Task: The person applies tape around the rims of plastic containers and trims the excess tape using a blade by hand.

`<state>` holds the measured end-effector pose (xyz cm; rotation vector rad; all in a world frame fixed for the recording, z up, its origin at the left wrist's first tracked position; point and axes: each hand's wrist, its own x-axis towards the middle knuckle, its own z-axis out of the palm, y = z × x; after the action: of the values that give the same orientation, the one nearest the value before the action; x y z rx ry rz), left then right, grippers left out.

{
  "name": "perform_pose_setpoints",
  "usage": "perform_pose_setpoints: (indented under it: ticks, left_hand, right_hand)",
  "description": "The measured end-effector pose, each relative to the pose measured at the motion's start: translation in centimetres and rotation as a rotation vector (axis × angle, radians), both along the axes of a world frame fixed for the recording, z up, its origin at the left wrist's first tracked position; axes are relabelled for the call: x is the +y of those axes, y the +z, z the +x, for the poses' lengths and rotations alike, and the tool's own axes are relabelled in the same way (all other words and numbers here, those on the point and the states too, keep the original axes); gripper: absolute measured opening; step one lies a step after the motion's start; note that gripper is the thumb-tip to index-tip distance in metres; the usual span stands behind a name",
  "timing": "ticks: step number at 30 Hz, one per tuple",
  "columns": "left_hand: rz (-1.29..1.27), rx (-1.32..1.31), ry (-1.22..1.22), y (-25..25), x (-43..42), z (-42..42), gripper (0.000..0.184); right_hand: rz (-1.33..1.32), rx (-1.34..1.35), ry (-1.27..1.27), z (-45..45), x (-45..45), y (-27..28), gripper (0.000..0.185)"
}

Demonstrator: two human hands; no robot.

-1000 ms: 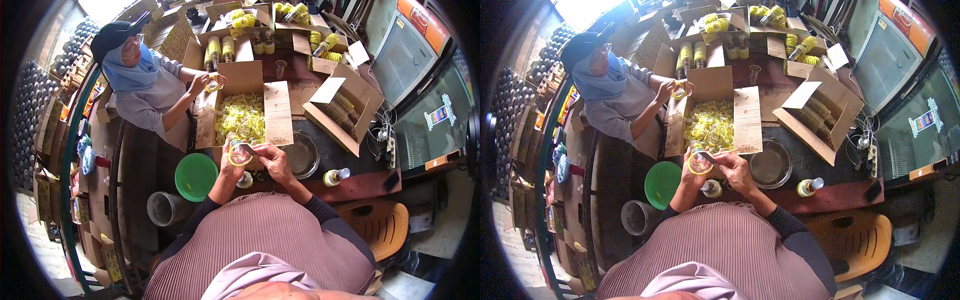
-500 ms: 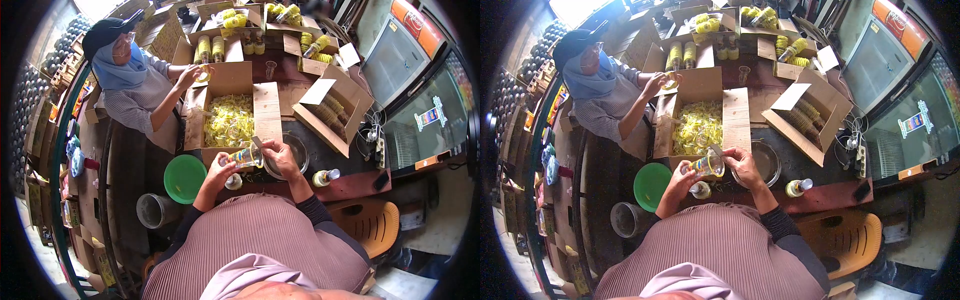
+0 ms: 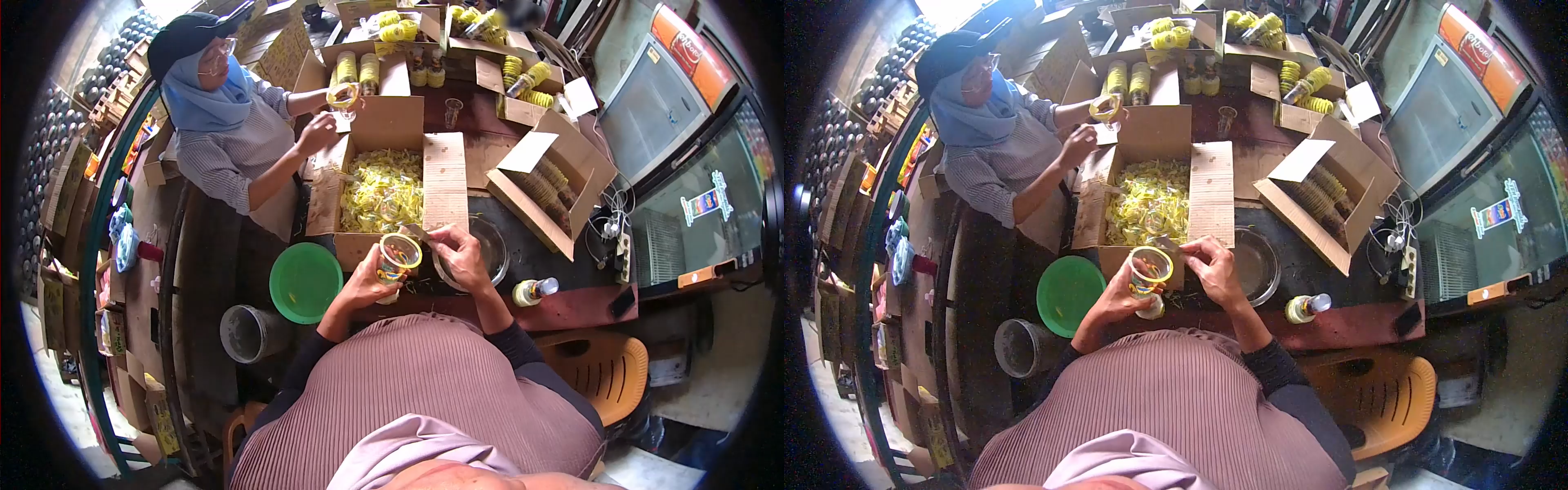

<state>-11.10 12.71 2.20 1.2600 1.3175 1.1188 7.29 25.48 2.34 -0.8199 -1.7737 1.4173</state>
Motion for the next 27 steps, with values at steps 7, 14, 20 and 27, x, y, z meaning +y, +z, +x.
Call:
perform_pose_setpoints:
  ticks: [7, 14, 20, 27]
  left_hand:
    - [0.151, 0.328, 0.421, 1.3, 0.0, 0.3, 0.055]
    - [0.239, 0.281, 0.524, -0.3, -0.4, 1.2, 0.052]
    - [0.178, 0.162, 0.472, -0.9, -1.0, 1.4, 0.065]
    - [0.06, -0.025, 0.446, -2.1, -0.5, 1.1, 0.06]
  right_hand:
    - [0.552, -0.106, -0.2, 0.5, -3.1, 2.4, 0.021]
    - [0.791, -0.087, -0.152, -0.1, -4.2, 2.5, 0.028]
    - [0.815, -0.064, -0.166, -1.3, -4.4, 2.3, 0.021]
    - [0.799, -0.146, -0.187, -2.1, -4.4, 2.1, 0.02]
